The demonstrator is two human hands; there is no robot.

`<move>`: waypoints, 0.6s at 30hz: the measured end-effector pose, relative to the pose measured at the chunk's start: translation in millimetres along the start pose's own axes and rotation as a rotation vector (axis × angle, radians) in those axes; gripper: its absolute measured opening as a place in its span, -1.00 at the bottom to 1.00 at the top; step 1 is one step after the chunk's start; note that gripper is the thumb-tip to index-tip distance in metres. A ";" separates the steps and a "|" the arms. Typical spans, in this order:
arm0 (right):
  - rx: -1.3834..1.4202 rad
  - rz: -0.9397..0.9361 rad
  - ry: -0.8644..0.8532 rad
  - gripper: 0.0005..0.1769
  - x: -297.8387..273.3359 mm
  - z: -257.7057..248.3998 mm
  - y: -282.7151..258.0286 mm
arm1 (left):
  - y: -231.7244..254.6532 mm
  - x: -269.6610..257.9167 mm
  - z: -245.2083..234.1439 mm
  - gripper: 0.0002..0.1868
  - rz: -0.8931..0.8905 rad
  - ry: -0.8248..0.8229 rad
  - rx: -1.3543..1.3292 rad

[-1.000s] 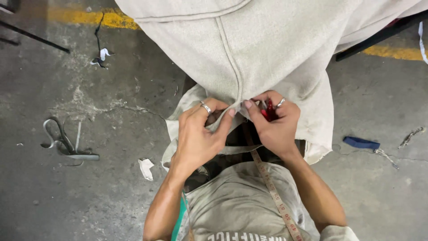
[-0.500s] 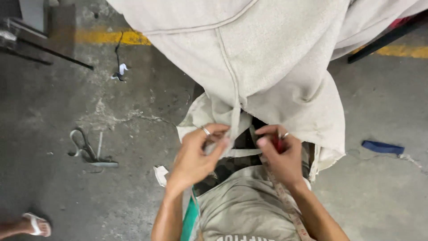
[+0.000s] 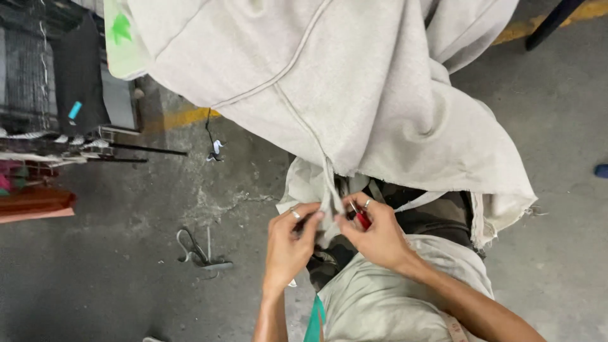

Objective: The person uses a red utility knife to cut along the seam of a large piece of light-colored fabric held on their lap. They carefully guide the blade to separate the fabric layers while holding the material steady with their other hand.

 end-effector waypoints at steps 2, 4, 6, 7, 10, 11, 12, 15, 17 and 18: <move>0.003 -0.004 0.029 -0.96 4.0 -12.0 2.7 | -2.4 -1.9 -9.5 -0.89 0.033 0.071 0.105; 0.016 0.110 0.062 -0.90 7.5 -33.9 5.2 | -7.4 -6.2 -28.9 -0.82 0.147 0.251 0.323; -0.011 0.110 0.052 -0.95 5.4 -51.2 -7.8 | -6.3 -5.3 -43.7 -0.84 0.224 0.354 0.406; -0.038 0.110 0.043 -0.91 4.3 -59.4 -13.6 | -4.5 -6.7 -51.6 -0.86 0.301 0.455 0.490; -0.054 -0.031 -0.028 -0.50 -9.4 -40.7 -13.4 | -1.4 -3.1 -50.5 -0.85 0.273 0.496 0.475; -0.057 -0.012 -0.021 -0.50 -21.6 -38.3 -2.9 | -2.5 -7.7 -49.0 -0.85 0.265 0.479 0.467; -0.228 -0.169 -0.033 -0.42 -34.4 -36.2 -0.1 | -3.8 -10.6 -45.8 -0.78 0.257 0.462 0.476; -0.424 -0.251 -0.167 -0.45 -62.1 -47.7 16.3 | 1.5 -20.0 -31.2 -0.71 0.341 0.465 0.468; -0.442 -0.189 -0.304 -0.55 -74.7 -63.2 25.0 | -0.1 -29.6 -22.0 -0.75 0.420 0.510 0.458; -0.338 0.015 -0.255 -0.64 -78.1 -77.2 32.6 | -6.1 -31.3 -16.5 -0.79 0.395 0.470 0.451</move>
Point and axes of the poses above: each hand's wrist, its own x-axis towards the middle knuckle, its own z-axis out of the palm, y = z × x, the point moved 4 cm from there along x, towards the middle knuckle, and after that the axes turned 12 degrees about -x, right-handed, at the moved point
